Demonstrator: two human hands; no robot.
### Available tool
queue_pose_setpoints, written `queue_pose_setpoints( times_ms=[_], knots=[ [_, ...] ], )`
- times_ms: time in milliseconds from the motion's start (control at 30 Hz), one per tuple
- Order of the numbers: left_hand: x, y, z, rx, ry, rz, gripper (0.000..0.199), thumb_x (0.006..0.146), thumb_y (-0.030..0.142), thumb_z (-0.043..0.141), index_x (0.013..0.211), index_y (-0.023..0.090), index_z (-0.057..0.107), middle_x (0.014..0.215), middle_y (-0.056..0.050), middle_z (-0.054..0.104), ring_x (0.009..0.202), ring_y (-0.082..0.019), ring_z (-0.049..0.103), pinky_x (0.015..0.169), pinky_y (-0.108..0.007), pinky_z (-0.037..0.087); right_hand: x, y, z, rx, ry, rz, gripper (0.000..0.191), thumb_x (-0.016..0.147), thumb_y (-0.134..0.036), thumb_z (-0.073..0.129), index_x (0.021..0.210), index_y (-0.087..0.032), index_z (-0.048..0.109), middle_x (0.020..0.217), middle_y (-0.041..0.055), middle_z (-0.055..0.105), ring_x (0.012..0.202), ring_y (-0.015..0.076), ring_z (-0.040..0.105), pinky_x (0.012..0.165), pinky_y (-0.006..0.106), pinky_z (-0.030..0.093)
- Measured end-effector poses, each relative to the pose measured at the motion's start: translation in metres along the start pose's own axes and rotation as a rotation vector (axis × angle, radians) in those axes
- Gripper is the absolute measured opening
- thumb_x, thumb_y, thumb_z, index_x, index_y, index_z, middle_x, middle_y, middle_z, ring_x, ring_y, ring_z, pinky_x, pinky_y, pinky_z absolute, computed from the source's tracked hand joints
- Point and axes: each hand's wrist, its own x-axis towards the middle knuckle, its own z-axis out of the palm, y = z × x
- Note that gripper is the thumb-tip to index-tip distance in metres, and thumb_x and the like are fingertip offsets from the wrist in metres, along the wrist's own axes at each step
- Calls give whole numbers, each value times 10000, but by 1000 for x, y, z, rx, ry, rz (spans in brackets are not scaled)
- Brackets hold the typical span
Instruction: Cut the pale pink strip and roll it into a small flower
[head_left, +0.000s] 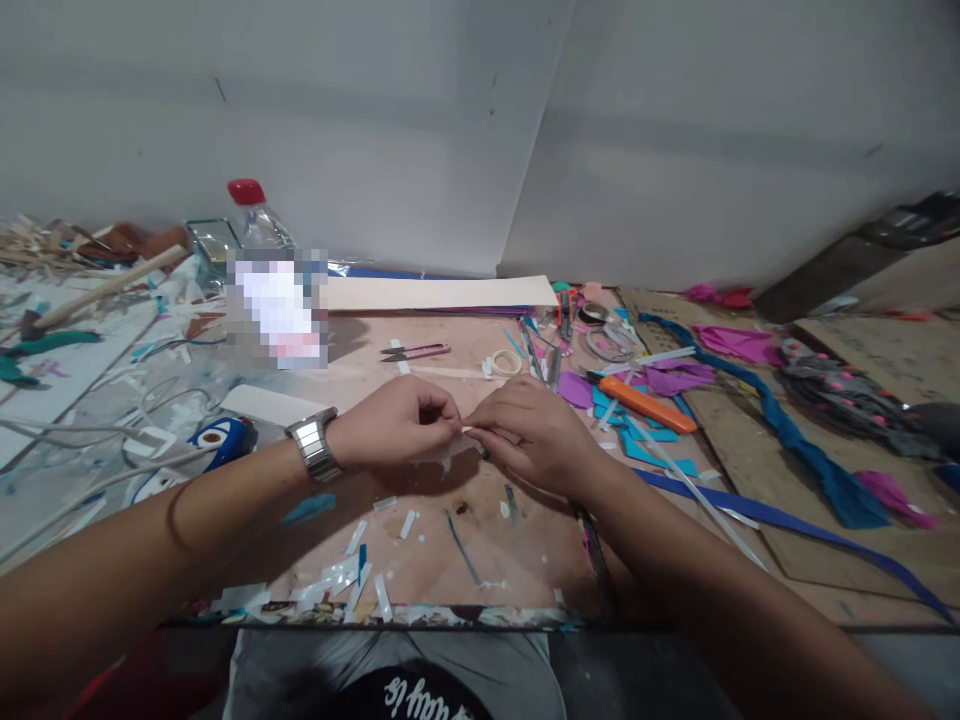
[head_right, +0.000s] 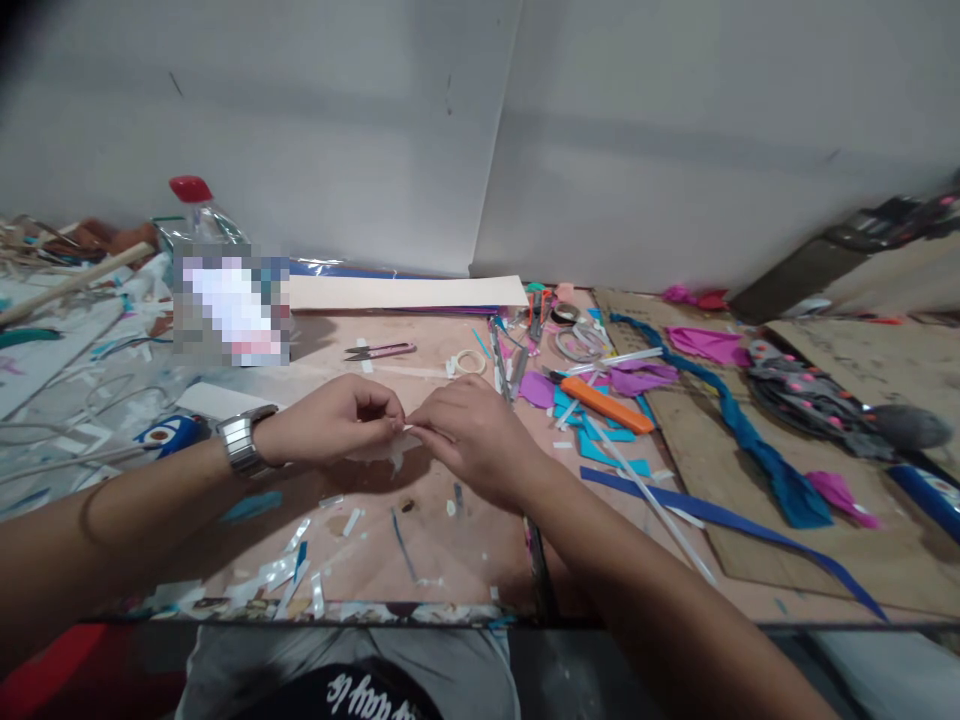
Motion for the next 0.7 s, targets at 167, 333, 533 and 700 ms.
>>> queue_pose_setpoints(
  times_ms=[167, 333, 533, 700],
  knots=[
    [-3, 4, 2, 179, 75, 124, 187, 893, 267, 599, 776, 155, 692, 672, 17, 649, 608, -104, 526, 599, -233, 365, -1, -3, 0, 24, 30, 47, 131, 992, -261, 591, 950, -202, 699, 872, 49, 759, 835, 207, 652, 843, 373, 425],
    [-5, 3, 7, 444, 156, 259, 199, 921, 269, 587, 822, 171, 729, 700, -3, 694, 637, -128, 582, 638, -257, 391, -1, -6, -1, 51, 34, 105, 93, 948, -234, 619, 899, -198, 689, 831, 47, 735, 801, 205, 636, 822, 360, 437],
    [-5, -4, 15, 752, 126, 322, 247, 978, 248, 510, 944, 177, 745, 845, -61, 755, 774, -205, 678, 709, -319, 452, 0, -5, -2, 116, 9, 155, 110, 899, -164, 589, 852, -192, 684, 809, 41, 718, 771, 192, 625, 777, 330, 436],
    [-4, -4, 18, 805, 134, 306, 243, 991, 253, 517, 937, 180, 743, 859, -58, 762, 782, -208, 682, 708, -321, 436, -1, -6, 1, 146, -44, 236, 94, 860, -142, 602, 849, -184, 686, 811, 32, 693, 774, 185, 615, 759, 309, 421]
  ],
)
